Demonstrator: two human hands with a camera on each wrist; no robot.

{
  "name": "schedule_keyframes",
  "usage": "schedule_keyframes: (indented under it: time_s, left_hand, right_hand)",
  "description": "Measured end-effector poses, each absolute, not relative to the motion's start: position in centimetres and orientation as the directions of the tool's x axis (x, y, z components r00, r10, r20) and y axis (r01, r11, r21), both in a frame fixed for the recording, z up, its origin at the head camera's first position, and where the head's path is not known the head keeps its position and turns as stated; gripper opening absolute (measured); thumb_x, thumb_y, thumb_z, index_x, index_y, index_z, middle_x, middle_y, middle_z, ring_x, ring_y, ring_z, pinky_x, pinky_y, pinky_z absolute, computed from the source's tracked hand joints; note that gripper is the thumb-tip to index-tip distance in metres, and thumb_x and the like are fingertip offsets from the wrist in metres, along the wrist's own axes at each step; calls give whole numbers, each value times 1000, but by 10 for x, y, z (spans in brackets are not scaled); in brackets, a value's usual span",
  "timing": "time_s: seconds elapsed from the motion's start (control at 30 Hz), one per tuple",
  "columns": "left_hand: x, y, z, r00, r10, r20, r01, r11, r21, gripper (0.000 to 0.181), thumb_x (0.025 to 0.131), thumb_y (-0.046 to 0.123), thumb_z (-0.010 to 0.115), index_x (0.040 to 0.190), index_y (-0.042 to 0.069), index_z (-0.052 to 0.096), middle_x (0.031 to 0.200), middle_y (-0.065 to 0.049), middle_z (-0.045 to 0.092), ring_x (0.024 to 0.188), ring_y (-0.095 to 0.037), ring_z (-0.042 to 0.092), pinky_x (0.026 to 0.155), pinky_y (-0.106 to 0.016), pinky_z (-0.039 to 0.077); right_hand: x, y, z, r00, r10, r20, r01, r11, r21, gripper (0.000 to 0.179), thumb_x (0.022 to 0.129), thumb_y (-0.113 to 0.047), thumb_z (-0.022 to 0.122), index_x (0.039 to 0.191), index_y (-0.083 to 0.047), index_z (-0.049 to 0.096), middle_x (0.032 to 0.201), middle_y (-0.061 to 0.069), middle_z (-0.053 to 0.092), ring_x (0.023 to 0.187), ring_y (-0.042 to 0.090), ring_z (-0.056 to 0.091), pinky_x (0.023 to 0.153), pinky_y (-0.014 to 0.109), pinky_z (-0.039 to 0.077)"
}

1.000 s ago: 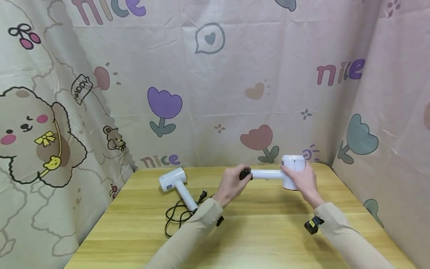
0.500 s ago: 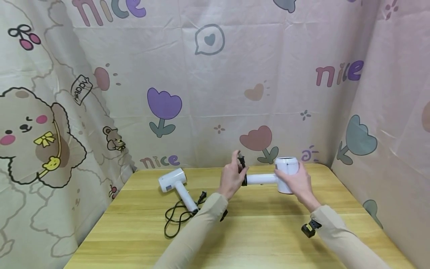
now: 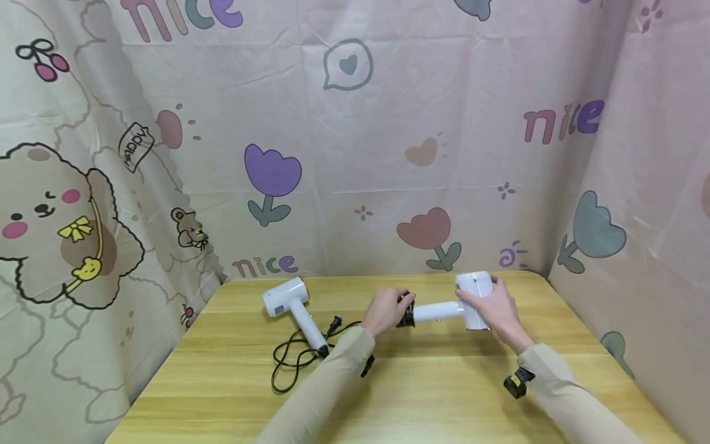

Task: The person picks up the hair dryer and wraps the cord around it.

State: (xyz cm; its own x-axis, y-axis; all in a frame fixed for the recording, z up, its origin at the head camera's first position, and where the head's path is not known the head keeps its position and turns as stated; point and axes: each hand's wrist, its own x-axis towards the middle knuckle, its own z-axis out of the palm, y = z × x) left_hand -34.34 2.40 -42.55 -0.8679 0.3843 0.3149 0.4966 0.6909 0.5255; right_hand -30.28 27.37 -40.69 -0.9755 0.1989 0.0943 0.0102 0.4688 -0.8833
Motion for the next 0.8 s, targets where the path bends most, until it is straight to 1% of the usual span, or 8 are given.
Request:
schedule_keyframes:
  time_s: [0.03,0.1,0.23,0.3,0.4,0.5,0.7,0.8]
  left_hand:
    - [-343,25,-428,-867,405,290,497,692,524,36,104,36,47,101,11,73,53,6,41,43,-5,33,42,-19,31]
    - [-340,28,-434,-863,441,245,501,694,516,41,105,37,43,92,11,72,54,6,40,45,-6,34,45,-21,32]
    - [-336,34,-441,-862,486,148,488,711,507,47,106,43,35,102,13,71,62,3,50,53,-9,42,54,-24,40]
    - [-334,37,-444,-864,492,109,478,732,485,50,105,49,34,114,16,70,76,3,62,65,-9,53,65,-26,48]
    - [-332,43,-448,-868,492,74,470,761,448,54,102,56,35,128,19,64,101,2,70,88,-10,63,83,-29,53]
    - [-332,47,-452,-866,493,82,479,771,420,50,102,53,39,126,17,65,114,-1,71,100,-13,65,89,-30,53]
    - [-330,53,-459,-857,513,50,486,772,409,47,103,40,43,133,8,59,123,-8,68,99,-14,64,93,-31,52]
    - [-330,54,-460,-861,507,32,473,776,416,49,104,41,43,137,7,56,129,-10,65,109,-17,64,98,-33,51]
  right_hand:
    - [-303,276,-409,-977,199,77,25,465,-885,111,76,-55,78,150,0,17,126,29,49,95,33,63,66,35,60]
    - [-303,280,-415,-979,201,44,55,460,-886,114,76,-57,78,150,2,14,125,30,48,92,31,64,65,35,60]
    - [-305,290,-424,-980,199,-14,107,464,-879,110,78,-57,76,145,8,18,123,30,48,85,25,64,66,33,59]
    - [-305,294,-427,-981,189,-48,132,458,-879,109,79,-56,75,144,10,18,124,31,46,84,24,64,67,32,59]
    - [-305,300,-431,-981,174,-89,159,449,-879,109,81,-54,75,144,12,16,126,32,45,86,24,63,68,32,59]
    - [-306,304,-434,-982,154,-112,171,452,-875,109,81,-55,74,143,13,15,125,32,44,86,24,62,68,33,59]
    - [-306,308,-441,-975,125,-181,219,459,-861,103,81,-53,74,139,13,19,118,29,46,84,24,60,67,33,58]
    - [-308,309,-444,-968,129,-215,251,472,-845,102,82,-55,72,138,13,19,118,28,45,86,24,58,68,30,56]
